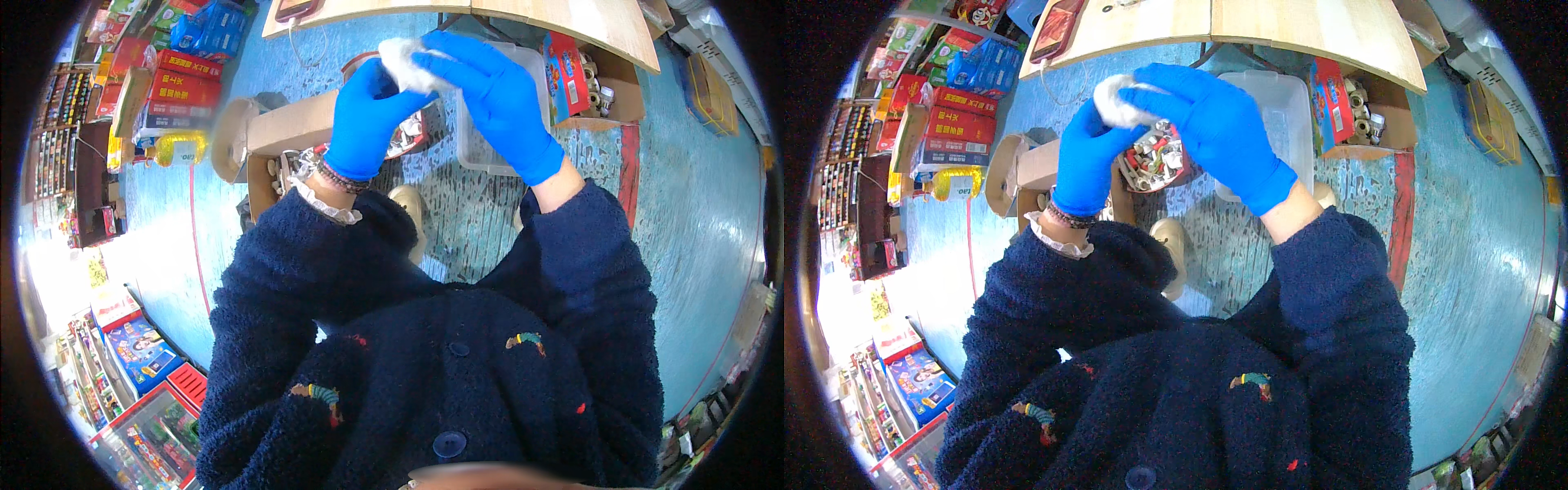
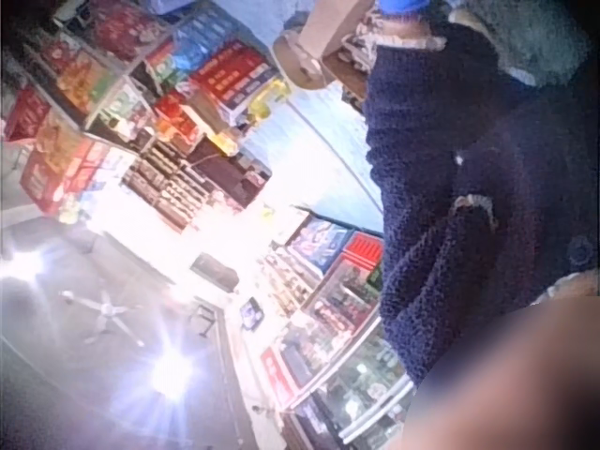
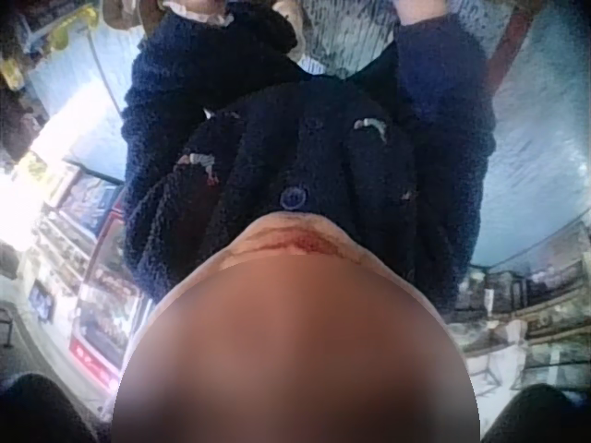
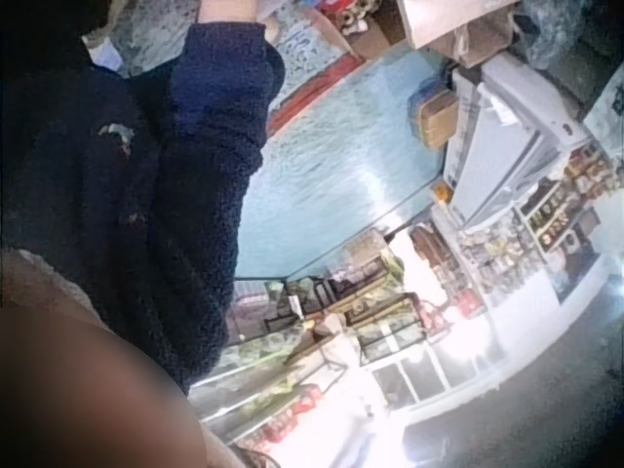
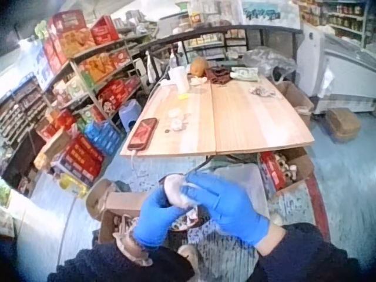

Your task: The person wipes small white plastic pipe fittings with a white cloth, handling them one at a time from a bin and placing them into a clear plastic container. The person repeats this process for several fittings throughout the clip.

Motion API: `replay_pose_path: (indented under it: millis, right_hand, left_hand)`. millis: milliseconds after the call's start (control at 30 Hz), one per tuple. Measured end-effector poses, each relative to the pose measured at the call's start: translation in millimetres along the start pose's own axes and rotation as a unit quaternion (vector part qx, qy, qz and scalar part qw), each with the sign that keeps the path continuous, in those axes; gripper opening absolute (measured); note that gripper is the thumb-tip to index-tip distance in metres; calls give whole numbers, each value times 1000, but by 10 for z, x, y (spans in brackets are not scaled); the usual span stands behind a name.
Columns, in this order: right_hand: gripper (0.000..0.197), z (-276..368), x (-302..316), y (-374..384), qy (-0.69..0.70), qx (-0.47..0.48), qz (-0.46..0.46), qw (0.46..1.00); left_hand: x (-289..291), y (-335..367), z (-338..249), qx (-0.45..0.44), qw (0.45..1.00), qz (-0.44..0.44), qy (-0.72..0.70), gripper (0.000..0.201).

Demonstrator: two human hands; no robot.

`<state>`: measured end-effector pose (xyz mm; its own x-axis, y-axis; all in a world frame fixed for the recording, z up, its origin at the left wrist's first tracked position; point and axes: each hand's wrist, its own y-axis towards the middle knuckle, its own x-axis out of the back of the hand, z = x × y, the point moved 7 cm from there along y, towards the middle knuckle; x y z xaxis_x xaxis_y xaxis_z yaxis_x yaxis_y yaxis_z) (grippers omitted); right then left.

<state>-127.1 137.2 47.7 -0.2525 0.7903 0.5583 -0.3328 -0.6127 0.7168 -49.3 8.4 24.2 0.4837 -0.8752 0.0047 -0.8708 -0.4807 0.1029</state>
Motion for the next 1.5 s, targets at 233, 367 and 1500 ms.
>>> replay_pose_path:
  millis: [233,367,1500]
  right_hand:
    - [35,-607,-35,-165,146,-233,-32,961]
    - [34,-612,98,-125,228,-275,-99,929]
    - [36,-92,-206,-37,143,-96,14,985]
  left_hand:
    - [87,32,86,72,987,-12,-141,30]
    - [73,80,257,90,978,32,-185,26]
    - [-33,25,492,224,886,34,-405,38]
